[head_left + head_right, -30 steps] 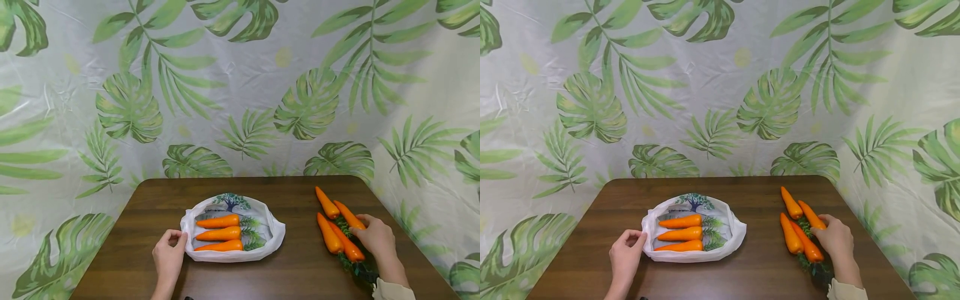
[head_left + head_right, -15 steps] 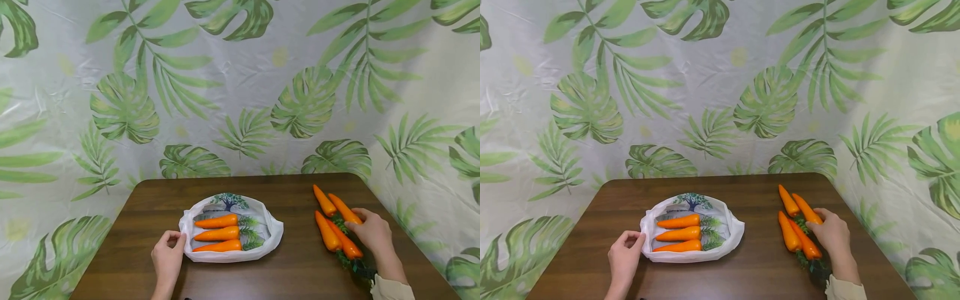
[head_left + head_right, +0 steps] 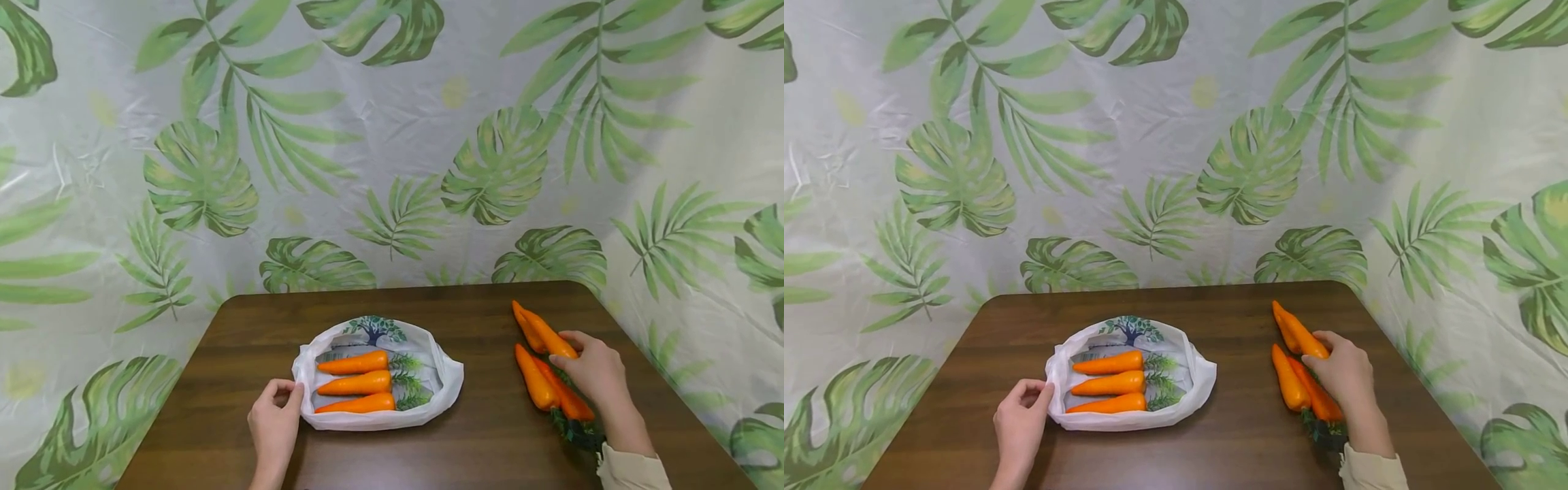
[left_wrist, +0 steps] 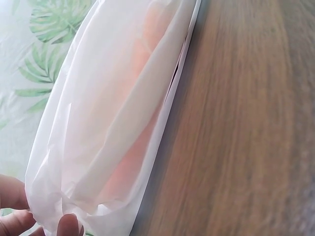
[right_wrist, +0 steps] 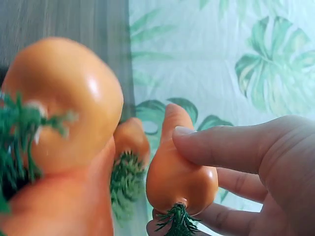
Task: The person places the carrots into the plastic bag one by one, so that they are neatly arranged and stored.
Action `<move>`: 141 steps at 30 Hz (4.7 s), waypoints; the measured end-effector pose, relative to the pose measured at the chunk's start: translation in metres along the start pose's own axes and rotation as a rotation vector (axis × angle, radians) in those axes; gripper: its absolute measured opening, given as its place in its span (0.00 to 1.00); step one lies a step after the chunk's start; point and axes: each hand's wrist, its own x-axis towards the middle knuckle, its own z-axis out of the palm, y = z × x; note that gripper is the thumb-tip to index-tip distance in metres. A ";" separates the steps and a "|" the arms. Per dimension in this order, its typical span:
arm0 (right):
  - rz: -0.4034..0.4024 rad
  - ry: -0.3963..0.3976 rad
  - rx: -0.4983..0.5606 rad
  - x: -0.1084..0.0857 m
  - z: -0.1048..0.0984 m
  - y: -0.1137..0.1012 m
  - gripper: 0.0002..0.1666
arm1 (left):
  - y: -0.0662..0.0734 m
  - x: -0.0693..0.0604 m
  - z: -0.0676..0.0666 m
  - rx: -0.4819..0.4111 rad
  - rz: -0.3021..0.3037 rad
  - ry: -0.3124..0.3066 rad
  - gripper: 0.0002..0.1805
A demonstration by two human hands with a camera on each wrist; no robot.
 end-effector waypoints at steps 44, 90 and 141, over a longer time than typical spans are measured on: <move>-0.222 -0.024 0.080 0.020 0.029 -0.124 0.30 | -0.002 0.003 -0.001 -0.022 0.002 0.018 0.04; -0.494 -0.227 0.042 0.035 0.092 -0.227 0.28 | -0.002 0.002 -0.001 -0.037 0.030 0.043 0.05; -0.576 -0.394 -0.102 0.065 0.156 -0.277 0.23 | 0.003 0.003 -0.002 -0.038 0.041 0.046 0.04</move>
